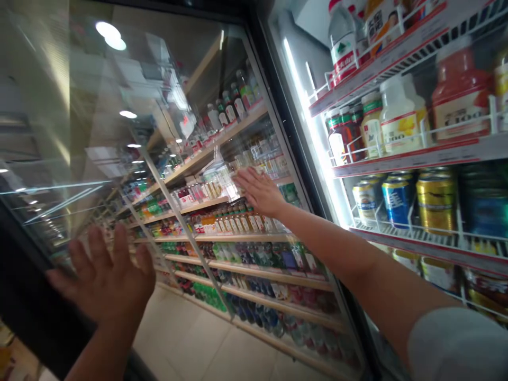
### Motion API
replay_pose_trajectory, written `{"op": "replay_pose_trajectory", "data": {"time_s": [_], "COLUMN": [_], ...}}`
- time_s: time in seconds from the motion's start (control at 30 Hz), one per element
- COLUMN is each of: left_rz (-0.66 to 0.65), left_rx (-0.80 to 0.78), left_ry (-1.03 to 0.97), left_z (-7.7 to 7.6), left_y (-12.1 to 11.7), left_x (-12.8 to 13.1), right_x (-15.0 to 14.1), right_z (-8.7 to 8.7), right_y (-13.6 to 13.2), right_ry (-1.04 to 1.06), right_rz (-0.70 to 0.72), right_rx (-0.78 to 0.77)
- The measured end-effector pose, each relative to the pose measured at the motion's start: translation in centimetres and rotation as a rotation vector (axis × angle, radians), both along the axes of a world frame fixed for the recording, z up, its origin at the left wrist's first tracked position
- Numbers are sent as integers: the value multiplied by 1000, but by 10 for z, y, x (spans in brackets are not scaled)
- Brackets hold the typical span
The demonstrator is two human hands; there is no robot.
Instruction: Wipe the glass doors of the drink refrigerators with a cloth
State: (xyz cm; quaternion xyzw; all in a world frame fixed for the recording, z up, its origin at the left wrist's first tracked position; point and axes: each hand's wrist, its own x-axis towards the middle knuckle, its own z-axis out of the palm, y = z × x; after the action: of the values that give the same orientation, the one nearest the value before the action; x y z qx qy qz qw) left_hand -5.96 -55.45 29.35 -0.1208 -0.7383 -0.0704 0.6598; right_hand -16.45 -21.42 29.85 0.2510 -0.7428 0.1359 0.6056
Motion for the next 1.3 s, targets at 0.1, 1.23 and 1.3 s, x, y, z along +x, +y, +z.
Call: {"op": "replay_pose_trajectory", "data": {"time_s": [0.1, 1.23, 1.3], "left_rz": [107, 202, 193], "left_rx": [-64, -84, -79], "left_ry": [69, 94, 103], "left_z": [-1, -4, -4], "left_y": [-1, -1, -1], "left_x": [-1, 1, 1], "right_x": [-7, 0, -2], "right_z": [-2, -18, -16], "right_y": [6, -5, -3], "right_ry": [-66, 25, 3], "right_rz": [-63, 22, -22], "right_rx": [-452, -91, -289]}}
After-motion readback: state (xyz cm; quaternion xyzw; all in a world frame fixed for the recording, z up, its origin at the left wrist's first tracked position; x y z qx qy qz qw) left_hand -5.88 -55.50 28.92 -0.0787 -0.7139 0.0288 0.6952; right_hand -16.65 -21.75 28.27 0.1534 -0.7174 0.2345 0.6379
